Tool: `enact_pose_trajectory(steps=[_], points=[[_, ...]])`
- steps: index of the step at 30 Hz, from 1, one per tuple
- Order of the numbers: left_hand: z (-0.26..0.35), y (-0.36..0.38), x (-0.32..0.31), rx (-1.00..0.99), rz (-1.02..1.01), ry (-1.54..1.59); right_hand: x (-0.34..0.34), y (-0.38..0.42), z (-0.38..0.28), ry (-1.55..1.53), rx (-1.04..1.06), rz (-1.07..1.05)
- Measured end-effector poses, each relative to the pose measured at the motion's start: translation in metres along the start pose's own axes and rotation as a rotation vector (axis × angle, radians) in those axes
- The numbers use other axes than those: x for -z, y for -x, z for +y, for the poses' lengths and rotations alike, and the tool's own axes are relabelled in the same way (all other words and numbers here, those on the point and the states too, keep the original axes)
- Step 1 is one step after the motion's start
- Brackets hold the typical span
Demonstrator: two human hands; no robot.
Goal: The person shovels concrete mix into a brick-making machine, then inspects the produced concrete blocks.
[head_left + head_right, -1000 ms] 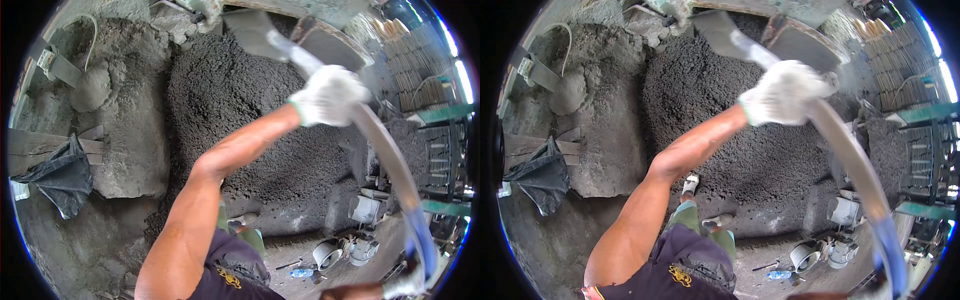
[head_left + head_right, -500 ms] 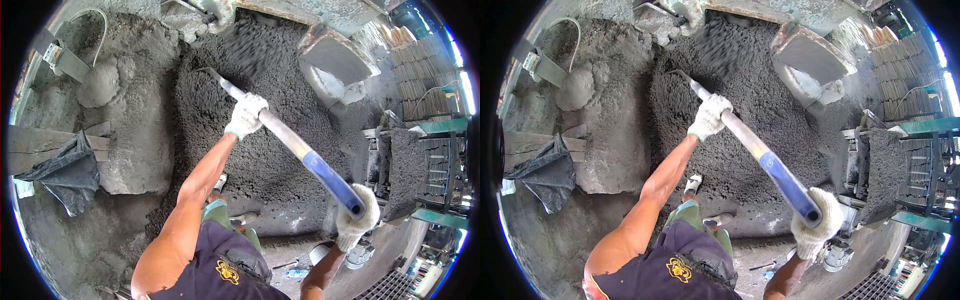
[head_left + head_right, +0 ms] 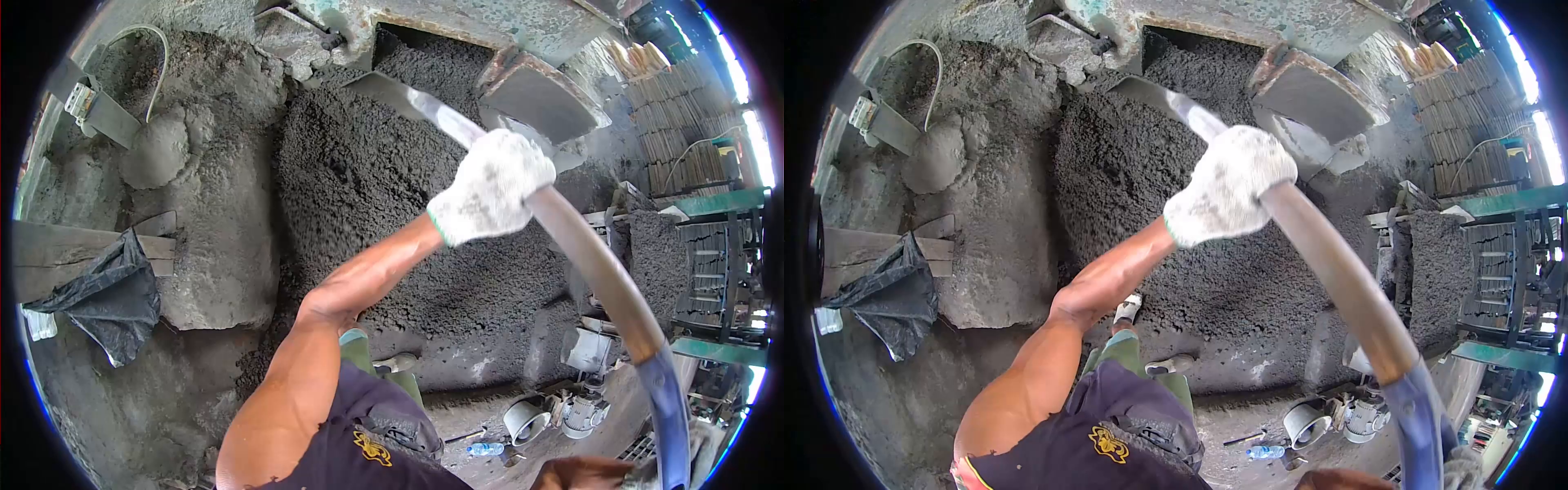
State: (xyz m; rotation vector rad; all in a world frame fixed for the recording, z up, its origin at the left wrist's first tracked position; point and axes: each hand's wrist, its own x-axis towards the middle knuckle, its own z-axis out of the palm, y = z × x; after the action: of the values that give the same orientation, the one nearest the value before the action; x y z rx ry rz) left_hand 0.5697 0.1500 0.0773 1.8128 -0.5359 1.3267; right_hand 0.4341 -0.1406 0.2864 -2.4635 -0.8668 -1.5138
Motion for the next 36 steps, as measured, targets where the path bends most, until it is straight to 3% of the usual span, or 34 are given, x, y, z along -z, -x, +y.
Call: enact_pose_trajectory(steps=[2,3,4,6,7,9,12,15,21,25,26,27,31,33,35,36], points=[[-0.051,0.016,-0.003,0.039,-0.066,-0.052,-0.061,0.013,-0.020,-0.116,0.000,-0.172],[-0.086,0.043,-0.004,0.185,-0.170,-0.028,-0.089,0.022,-0.034,-0.189,0.011,-0.271],[-0.130,0.087,-0.010,0.378,-0.395,-0.226,-0.112,0.033,-0.048,-0.267,0.036,-0.364],[-0.164,0.140,-0.002,0.385,-0.599,-0.409,-0.130,0.050,-0.069,-0.376,0.104,-0.487],[-0.164,0.153,-0.003,0.422,-0.539,-0.272,-0.125,0.052,-0.073,-0.373,0.132,-0.525],[-0.141,0.164,-0.005,0.357,-0.476,-0.354,-0.098,0.065,-0.076,-0.337,0.099,-0.615],[-0.090,0.153,0.000,0.391,-0.400,-0.200,-0.061,0.080,-0.064,-0.384,0.041,-0.580],[-0.044,0.169,-0.009,0.378,-0.271,-0.197,-0.019,0.086,-0.049,-0.346,0.001,-0.710],[0.034,0.153,-0.013,0.327,-0.342,-0.075,0.058,0.073,-0.036,-0.377,0.032,-0.588],[0.086,0.081,-0.040,0.229,-0.260,0.129,0.118,0.049,-0.009,-0.157,0.016,-0.246],[0.088,0.071,-0.058,0.368,-0.262,0.344,0.131,0.041,-0.002,-0.085,0.022,-0.159],[0.090,0.051,-0.067,0.281,-0.226,0.307,0.136,0.032,0.003,-0.010,0.039,-0.085],[0.067,-0.010,-0.088,0.052,-0.139,0.175,0.097,0.007,0.021,0.132,0.030,0.004],[0.019,0.002,-0.108,0.032,-0.058,0.219,0.033,0.019,0.021,0.086,-0.030,-0.126],[-0.055,0.054,-0.125,0.148,-0.272,0.148,-0.043,0.044,0.009,-0.011,-0.067,-0.335],[-0.100,0.095,-0.143,0.449,-0.744,-0.090,-0.075,0.058,-0.002,-0.080,-0.063,-0.446]])
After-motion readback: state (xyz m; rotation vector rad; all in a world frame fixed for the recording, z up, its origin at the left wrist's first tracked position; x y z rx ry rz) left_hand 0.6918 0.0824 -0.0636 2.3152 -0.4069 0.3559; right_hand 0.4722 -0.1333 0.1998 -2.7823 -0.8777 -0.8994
